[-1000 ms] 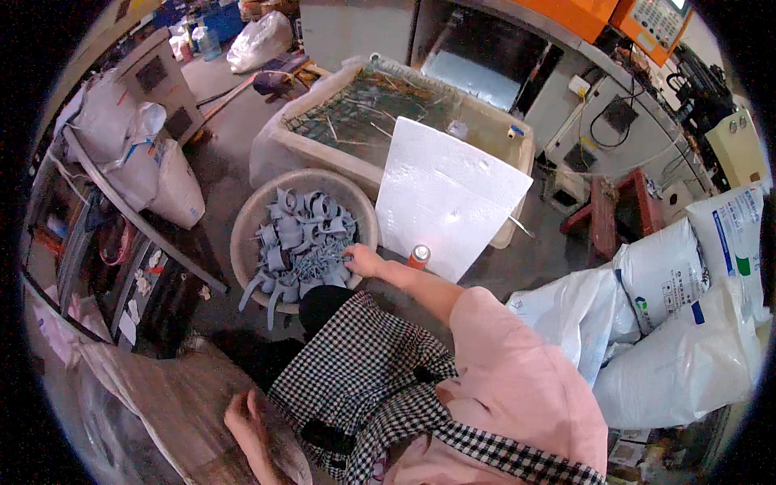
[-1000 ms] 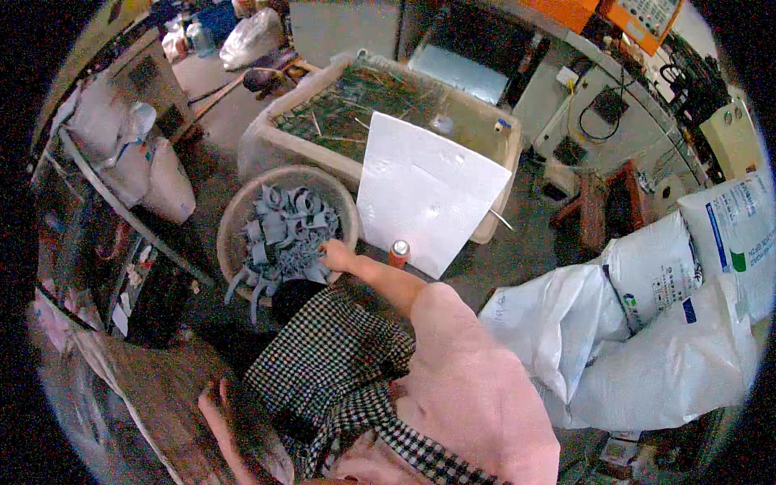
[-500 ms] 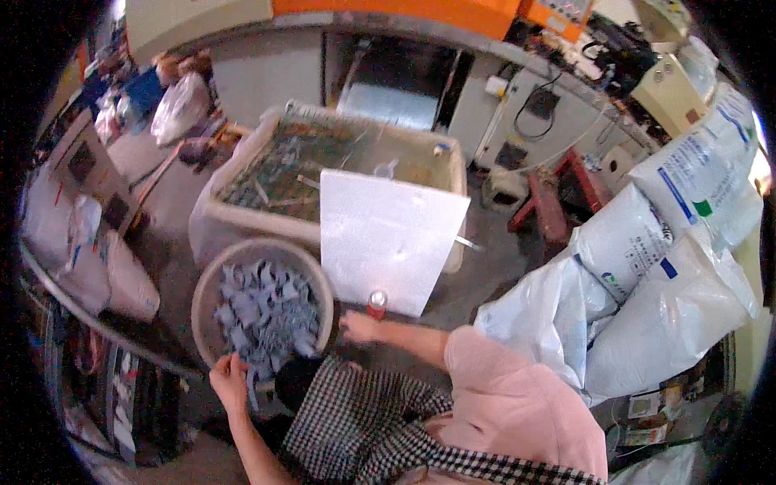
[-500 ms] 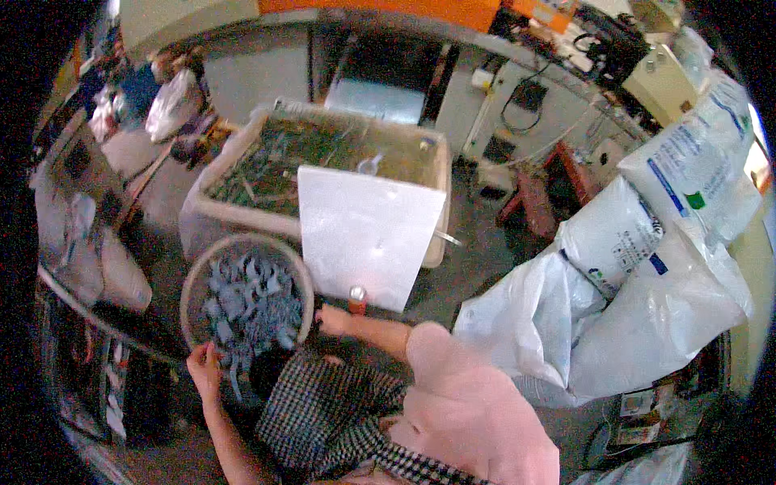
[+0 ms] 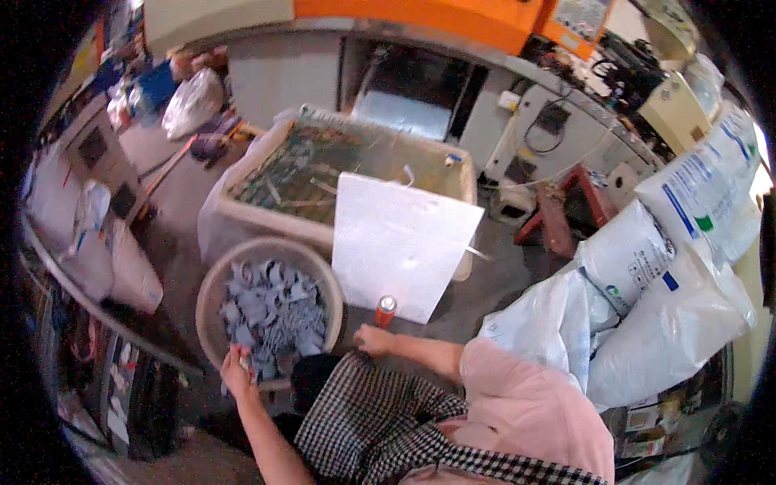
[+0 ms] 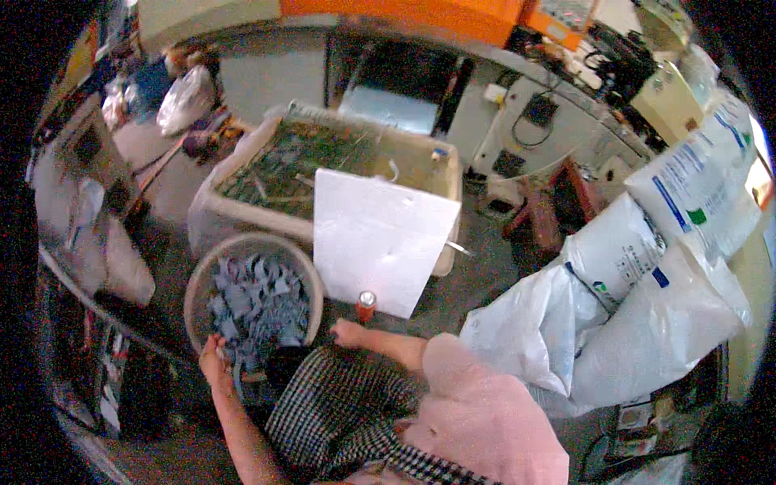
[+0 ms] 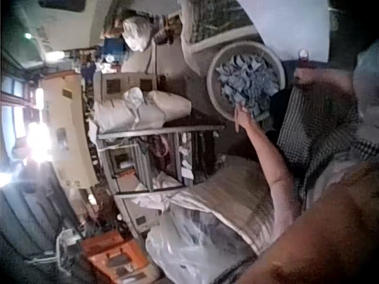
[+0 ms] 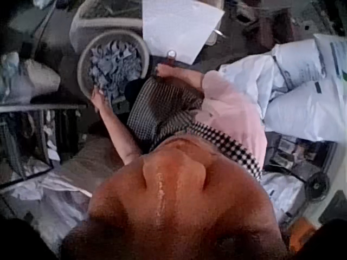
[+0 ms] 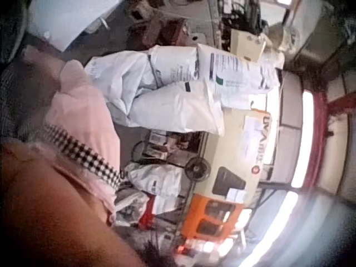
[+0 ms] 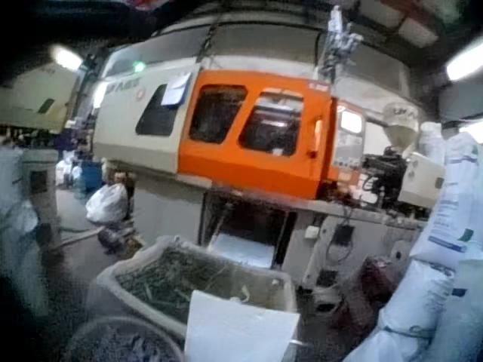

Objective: The person operates the control panel of an injection molding machine, opens the safety shield to remove a plastic part, and uses a white cloth to wipe several grey plastic components over a water basin.

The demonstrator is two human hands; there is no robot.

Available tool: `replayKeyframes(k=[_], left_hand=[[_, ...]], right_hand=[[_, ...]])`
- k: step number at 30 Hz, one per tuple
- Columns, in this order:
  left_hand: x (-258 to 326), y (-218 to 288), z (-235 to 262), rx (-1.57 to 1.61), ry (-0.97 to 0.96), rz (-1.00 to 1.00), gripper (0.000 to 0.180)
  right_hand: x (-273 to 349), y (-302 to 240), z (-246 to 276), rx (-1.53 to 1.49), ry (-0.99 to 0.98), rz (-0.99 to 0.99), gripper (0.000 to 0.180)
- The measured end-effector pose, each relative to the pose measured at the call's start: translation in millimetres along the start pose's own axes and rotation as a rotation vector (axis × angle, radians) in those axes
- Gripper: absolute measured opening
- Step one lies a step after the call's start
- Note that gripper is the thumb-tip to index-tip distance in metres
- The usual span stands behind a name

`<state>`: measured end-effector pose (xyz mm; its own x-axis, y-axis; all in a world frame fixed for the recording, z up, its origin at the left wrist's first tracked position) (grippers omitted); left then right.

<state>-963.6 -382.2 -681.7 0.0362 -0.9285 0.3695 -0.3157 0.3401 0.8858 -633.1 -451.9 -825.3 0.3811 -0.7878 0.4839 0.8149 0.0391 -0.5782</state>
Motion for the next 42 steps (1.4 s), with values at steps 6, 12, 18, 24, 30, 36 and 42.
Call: replayKeyframes(k=[6,12,18,24,30,36,42], left_hand=[[11,11,-40,-0.002,0.033,0.006,0.026],[-38,5,-55,-0.228,-0.034,-0.073,0.026],[-101,-29,-39,-0.508,0.053,-0.208,0.027],[-37,26,-43,-0.639,-0.089,-0.081,0.029],[51,78,9,-0.797,-0.113,0.188,0.027],[82,135,-25,-0.867,-0.439,0.103,0.019],[83,210,-160,-1.211,-0.504,0.201,0.016]], right_hand=[[-61,-4,6,-0.093,0.253,0.214,0.022],[-175,-53,27,-0.083,0.156,0.169,0.024],[-209,-124,77,-0.099,0.088,0.165,0.029],[-88,-111,87,0.100,-0.135,0.153,0.032],[158,-91,128,-0.009,-0.088,-0.201,0.026],[351,-92,191,-0.365,0.046,-0.679,0.026],[403,-40,216,-0.423,0.182,-0.755,0.041]])
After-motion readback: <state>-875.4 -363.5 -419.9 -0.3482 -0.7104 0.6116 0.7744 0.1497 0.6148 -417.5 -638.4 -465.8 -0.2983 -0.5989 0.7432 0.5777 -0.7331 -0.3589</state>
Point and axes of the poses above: each hand's wrist, its own x-axis away from the middle knuckle, its own z-axis out of the back of the hand, y = z × x, the point moved 4 cm from there along -x, towards the middle knuckle, and after that the axes turned 14 degrees about -y, right-handed, at the moved point
